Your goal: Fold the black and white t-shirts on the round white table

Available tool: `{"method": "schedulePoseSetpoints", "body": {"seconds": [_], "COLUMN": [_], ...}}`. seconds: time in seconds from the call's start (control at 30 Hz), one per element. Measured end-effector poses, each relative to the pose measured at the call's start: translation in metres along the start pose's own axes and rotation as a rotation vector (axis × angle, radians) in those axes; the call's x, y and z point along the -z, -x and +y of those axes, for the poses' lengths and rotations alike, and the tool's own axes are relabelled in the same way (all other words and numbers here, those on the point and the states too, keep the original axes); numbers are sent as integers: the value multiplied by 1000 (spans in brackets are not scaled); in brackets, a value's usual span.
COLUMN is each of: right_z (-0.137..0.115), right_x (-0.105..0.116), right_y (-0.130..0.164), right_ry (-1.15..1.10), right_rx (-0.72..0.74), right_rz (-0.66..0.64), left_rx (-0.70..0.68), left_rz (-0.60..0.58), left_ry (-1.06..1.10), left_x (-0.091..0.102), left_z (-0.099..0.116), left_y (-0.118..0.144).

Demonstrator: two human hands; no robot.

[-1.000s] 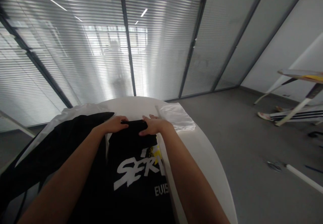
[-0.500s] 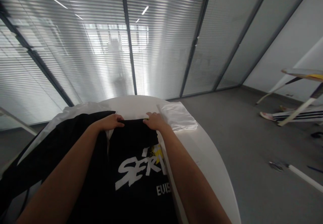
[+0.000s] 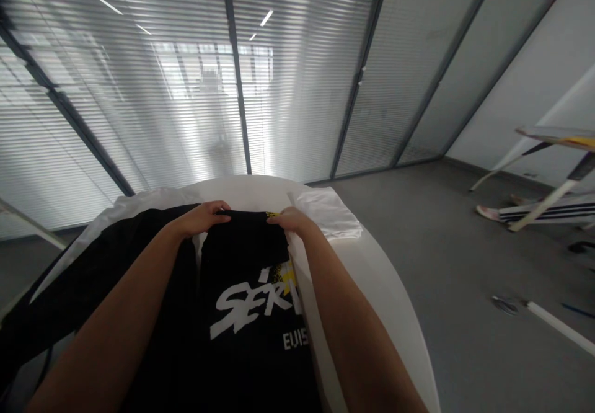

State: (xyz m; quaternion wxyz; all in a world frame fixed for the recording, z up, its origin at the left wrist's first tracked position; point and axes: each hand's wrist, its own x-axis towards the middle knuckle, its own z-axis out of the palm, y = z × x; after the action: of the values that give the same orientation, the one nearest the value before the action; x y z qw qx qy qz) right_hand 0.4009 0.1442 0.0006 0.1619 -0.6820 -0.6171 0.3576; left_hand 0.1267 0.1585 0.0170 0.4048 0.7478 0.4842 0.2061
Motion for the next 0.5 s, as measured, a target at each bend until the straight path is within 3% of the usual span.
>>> {"method": "schedulePoseSetpoints", "body": {"seconds": [0.2, 0.5], "right_z": [-9, -23], "right_x": [5, 14], "right_y": [12, 17], "right_ry": [-345, -465], "right_rx": [-6, 124], "right_rz": [22, 52], "left_rx": [134, 158], "left_rz": [57, 62], "left_ry": [-8, 224], "left_x": [5, 18], "left_z": [14, 16], "left_y": [7, 19]}}
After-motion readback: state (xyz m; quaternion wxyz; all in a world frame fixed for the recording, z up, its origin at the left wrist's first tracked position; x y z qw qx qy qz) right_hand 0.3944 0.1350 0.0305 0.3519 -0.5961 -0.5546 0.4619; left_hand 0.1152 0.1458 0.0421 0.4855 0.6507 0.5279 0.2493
